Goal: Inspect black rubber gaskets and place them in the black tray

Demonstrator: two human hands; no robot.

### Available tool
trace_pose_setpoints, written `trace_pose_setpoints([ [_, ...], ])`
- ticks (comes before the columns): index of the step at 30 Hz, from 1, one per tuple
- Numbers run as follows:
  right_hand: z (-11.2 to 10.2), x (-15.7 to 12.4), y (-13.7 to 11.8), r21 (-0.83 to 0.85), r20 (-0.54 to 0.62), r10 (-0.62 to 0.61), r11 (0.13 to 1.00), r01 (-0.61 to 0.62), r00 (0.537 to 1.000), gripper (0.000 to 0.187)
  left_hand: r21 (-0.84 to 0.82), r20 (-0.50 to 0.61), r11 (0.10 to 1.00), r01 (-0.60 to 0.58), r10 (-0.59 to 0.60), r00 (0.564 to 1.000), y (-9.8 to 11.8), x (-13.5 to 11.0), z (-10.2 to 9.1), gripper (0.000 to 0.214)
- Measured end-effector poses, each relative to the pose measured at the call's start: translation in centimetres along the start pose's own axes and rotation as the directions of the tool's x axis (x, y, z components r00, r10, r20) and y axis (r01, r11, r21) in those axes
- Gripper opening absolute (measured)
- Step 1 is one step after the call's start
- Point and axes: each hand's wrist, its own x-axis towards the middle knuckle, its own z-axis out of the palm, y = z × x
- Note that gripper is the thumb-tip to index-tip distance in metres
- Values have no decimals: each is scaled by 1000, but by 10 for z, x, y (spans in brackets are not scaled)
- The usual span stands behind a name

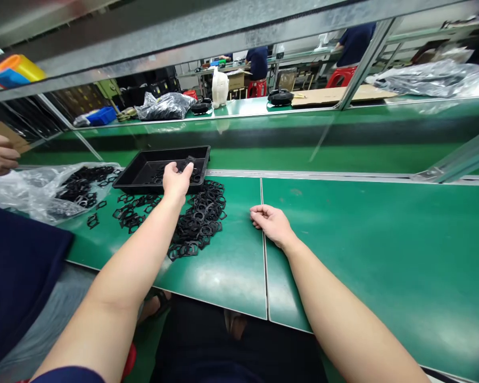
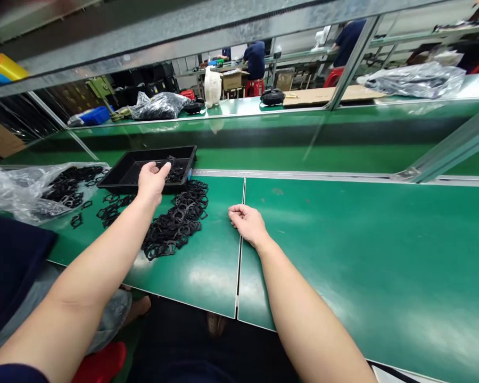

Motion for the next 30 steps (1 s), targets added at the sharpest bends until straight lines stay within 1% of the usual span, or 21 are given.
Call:
trace_pose_setpoints([
  [1, 0, 1, 2, -17, 1, -11, 1000, 11, 1000, 27, 90, 6, 995, -41, 40, 999, -3, 2, -8, 49],
  [2, 0, 2, 3, -38, 2, -22, 999, 22, 1000, 27, 163, 55, 983, -83, 75, 996, -5, -1, -14, 46],
  [3, 0, 3, 5, -61, 4, -33, 998, 34, 999, 26, 223, 154, 965, -141, 108, 982, -7, -7, -18, 41],
  [4, -1, 4, 7, -83, 7, -45, 996, 45, 999, 26, 274, 308, 933, -232, 144, 941, -9, -16, -20, 35],
  [5, -1, 5, 8, -103, 11, -54, 993, 55, 998, 26, 316, 460, 884, -345, 175, 871, -10, -26, -21, 29],
  [6, -1, 6, 10, -118, 15, -63, 991, 65, 998, 26, 352, 584, 813, -464, 197, 788, -11, -36, -20, 26],
  [7, -1, 6, 11, -131, 19, -71, 989, 73, 997, 26, 388, 672, 721, -573, 204, 712, -11, -45, -17, 26],
  [8, -1, 7, 12, -142, 22, -76, 987, 78, 997, 26, 429, 726, 620, -657, 197, 659, -11, -54, -13, 28],
  [9, -1, 7, 12, -154, 25, -78, 985, 81, 997, 26, 476, 754, 522, -708, 172, 633, -11, -61, -8, 31],
  [11, -1, 7, 12, -183, 24, -77, 980, 80, 997, 26, 571, 761, 378, -729, 88, 642, -11, -69, 2, 33],
  [12, -1, 6, 12, -201, 21, -77, 976, 80, 997, 25, 606, 754, 336, -721, 47, 656, -11, -71, 5, 31],
  [14, -2, 5, 10, -233, 16, -80, 969, 81, 997, 23, 646, 731, 313, -697, 12, 682, -10, -71, 10, 25],
  [16, -1, 4, 9, -258, 14, -88, 962, 89, 996, 22, 656, 702, 357, -665, 37, 712, -6, -70, 10, 24],
  [19, 1, 2, 6, -236, 37, -103, 966, 109, 994, 23, 637, 652, 502, -586, 56, 756, 2, -70, 9, 23],
  [21, 5, -1, 3, -167, 82, -120, 977, 133, 989, 29, 614, 620, 606, -507, 27, 784, 7, -73, 10, 27],
  [23, 9, -6, -1, -115, 115, -195, 971, 208, 974, 39, 579, 599, 702, -415, -21, 801, 10, -78, 13, 35],
  [24, 10, -8, -4, -117, 130, -260, 954, 275, 957, 43, 555, 593, 750, -360, -53, 804, 10, -80, 15, 39],
  [26, 13, -13, -10, -186, 160, -422, 875, 447, 892, 43, 494, 582, 841, -220, -132, 803, 11, -86, 20, 42],
  [28, 14, -16, -15, -292, 202, -547, 758, 583, 812, 27, 420, 585, 906, -61, -219, 781, 11, -93, 25, 41],
  [29, 14, -17, -17, -340, 219, -579, 709, 618, 785, 19, 384, 592, 923, 10, -255, 765, 12, -96, 26, 39],
  [30, 14, -18, -18, -382, 223, -595, 676, 631, 772, 14, 354, 601, 933, 66, -281, 748, 13, -99, 27, 37],
])
